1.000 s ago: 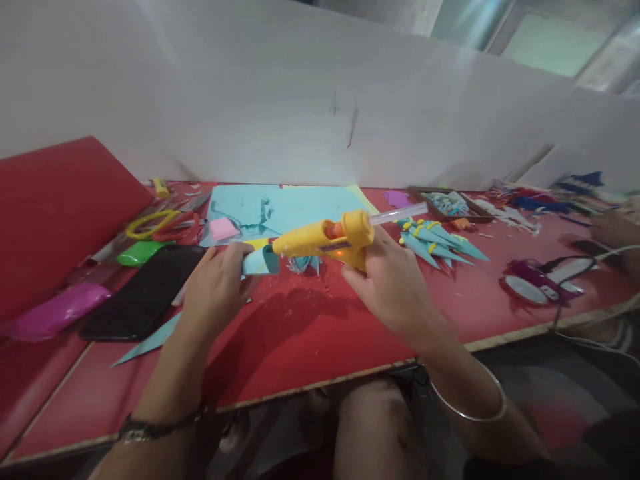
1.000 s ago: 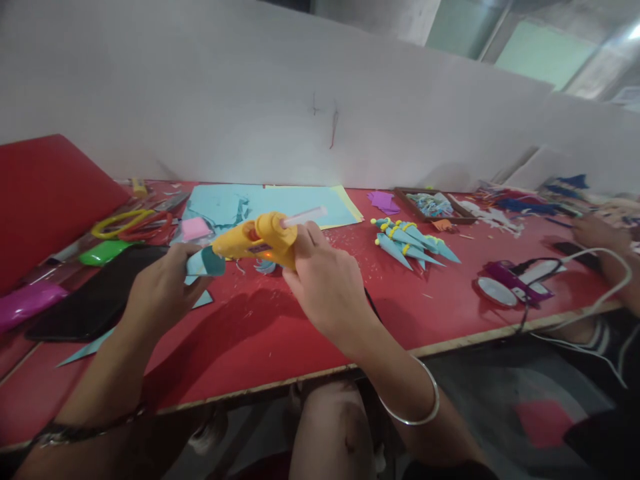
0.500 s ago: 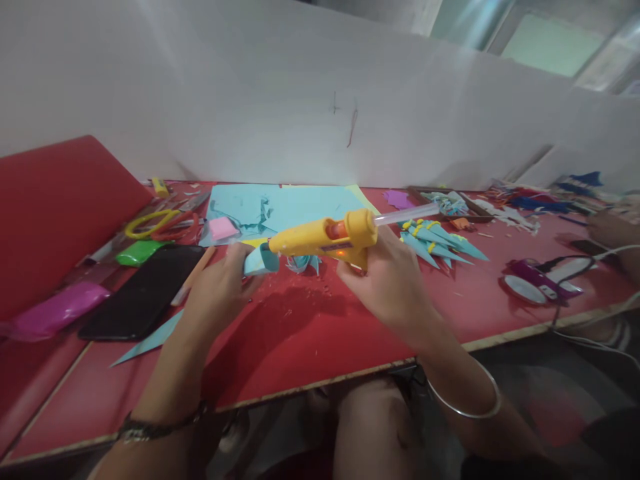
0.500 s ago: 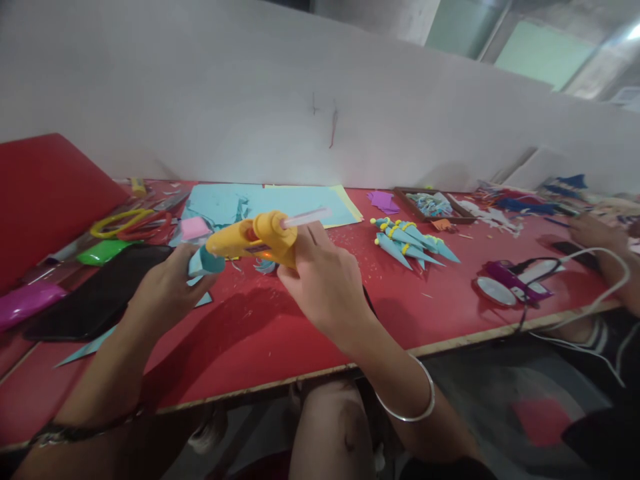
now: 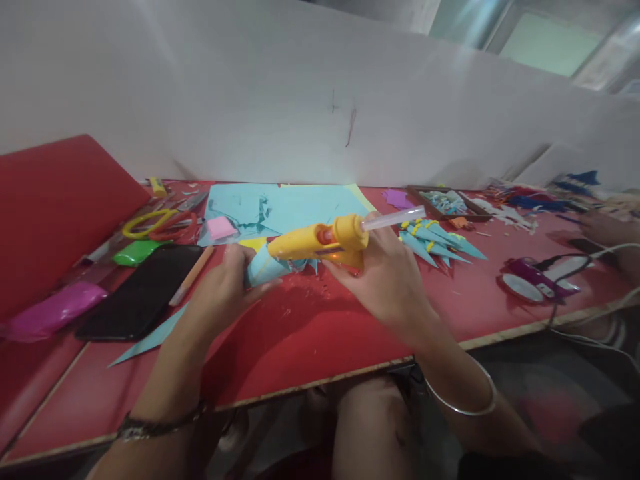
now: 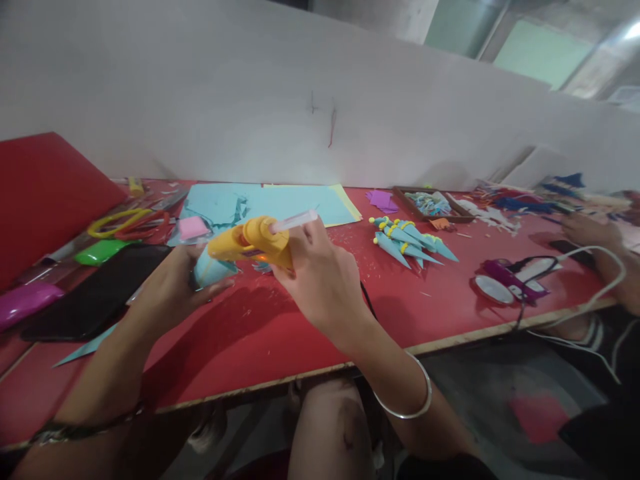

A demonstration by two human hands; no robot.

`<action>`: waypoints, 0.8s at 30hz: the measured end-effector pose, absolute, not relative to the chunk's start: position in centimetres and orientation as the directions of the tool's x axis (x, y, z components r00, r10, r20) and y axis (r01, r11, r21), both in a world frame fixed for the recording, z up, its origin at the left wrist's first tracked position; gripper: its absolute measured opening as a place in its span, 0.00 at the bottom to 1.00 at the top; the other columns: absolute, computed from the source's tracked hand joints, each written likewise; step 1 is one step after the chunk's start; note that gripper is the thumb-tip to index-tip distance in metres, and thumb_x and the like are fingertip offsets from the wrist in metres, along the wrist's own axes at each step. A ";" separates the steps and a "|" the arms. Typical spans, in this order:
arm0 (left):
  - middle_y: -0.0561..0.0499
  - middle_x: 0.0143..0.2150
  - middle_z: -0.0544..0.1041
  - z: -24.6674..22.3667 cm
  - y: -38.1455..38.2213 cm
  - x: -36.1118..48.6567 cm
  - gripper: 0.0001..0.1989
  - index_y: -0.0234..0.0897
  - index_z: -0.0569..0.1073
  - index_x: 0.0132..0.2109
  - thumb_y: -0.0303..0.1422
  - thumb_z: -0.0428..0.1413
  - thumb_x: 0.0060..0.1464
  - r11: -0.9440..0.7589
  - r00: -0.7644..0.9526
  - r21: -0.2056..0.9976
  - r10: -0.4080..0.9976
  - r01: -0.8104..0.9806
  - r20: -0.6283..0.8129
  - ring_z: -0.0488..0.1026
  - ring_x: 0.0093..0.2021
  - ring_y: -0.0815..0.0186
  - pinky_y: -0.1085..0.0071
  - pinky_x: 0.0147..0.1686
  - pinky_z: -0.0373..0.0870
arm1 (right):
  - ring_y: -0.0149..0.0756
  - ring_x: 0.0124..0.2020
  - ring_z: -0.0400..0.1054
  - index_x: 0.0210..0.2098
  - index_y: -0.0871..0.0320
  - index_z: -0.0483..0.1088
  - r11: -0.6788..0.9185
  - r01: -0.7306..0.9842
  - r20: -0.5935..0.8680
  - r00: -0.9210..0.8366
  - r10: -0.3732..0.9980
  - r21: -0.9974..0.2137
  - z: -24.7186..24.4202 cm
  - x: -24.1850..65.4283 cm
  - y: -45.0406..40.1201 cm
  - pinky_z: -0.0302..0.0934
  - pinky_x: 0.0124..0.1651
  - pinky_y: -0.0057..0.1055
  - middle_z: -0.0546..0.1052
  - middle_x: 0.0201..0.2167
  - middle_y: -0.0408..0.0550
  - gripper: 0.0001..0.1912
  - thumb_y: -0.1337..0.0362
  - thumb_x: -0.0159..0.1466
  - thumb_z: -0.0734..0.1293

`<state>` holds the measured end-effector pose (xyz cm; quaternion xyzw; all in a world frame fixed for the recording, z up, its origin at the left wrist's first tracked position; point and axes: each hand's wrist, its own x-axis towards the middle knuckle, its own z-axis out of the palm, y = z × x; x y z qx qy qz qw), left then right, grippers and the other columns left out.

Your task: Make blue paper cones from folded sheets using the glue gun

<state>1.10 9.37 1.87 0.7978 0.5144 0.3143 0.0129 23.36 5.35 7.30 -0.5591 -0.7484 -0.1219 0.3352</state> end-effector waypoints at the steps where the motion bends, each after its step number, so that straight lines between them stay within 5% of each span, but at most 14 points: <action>1: 0.55 0.24 0.66 1.9 9.4 1.2 0.16 0.39 0.58 0.35 0.44 0.53 0.46 -0.451 0.271 0.323 0.839 0.832 0.472 0.63 0.22 0.68 0.74 0.21 0.55 | 0.39 0.36 0.65 0.41 0.57 0.64 0.343 0.920 0.639 -0.148 0.754 -0.191 7.3 23.3 5.3 0.62 0.33 0.35 0.66 0.36 0.49 0.14 0.61 0.56 0.64; 6: 0.55 0.21 0.67 2.5 9.4 1.4 0.15 0.38 0.65 0.35 0.46 0.50 0.50 -0.424 0.321 0.229 0.869 0.876 0.377 0.64 0.23 0.66 0.73 0.24 0.57 | 0.39 0.37 0.65 0.41 0.56 0.64 0.365 0.906 0.645 -0.150 0.749 -0.213 7.3 23.3 5.3 0.62 0.34 0.35 0.66 0.36 0.48 0.14 0.61 0.55 0.64; 11: 0.54 0.19 0.69 2.5 9.5 1.1 0.14 0.38 0.69 0.32 0.45 0.49 0.51 -0.417 0.309 0.261 0.876 0.871 0.370 0.67 0.25 0.64 0.73 0.25 0.58 | 0.40 0.38 0.65 0.45 0.55 0.63 0.389 0.883 0.632 -0.147 0.761 -0.263 7.2 23.3 5.3 0.62 0.36 0.36 0.67 0.37 0.48 0.19 0.59 0.55 0.64; 24: 0.54 0.24 0.70 2.8 9.2 1.1 0.05 0.39 0.64 0.29 0.31 0.46 0.51 -0.503 0.324 0.284 0.806 0.816 0.496 0.66 0.25 0.69 0.75 0.26 0.59 | 0.38 0.37 0.64 0.44 0.57 0.64 0.442 0.825 0.543 -0.204 0.815 -0.353 7.2 23.5 5.2 0.61 0.37 0.34 0.68 0.36 0.48 0.17 0.61 0.55 0.62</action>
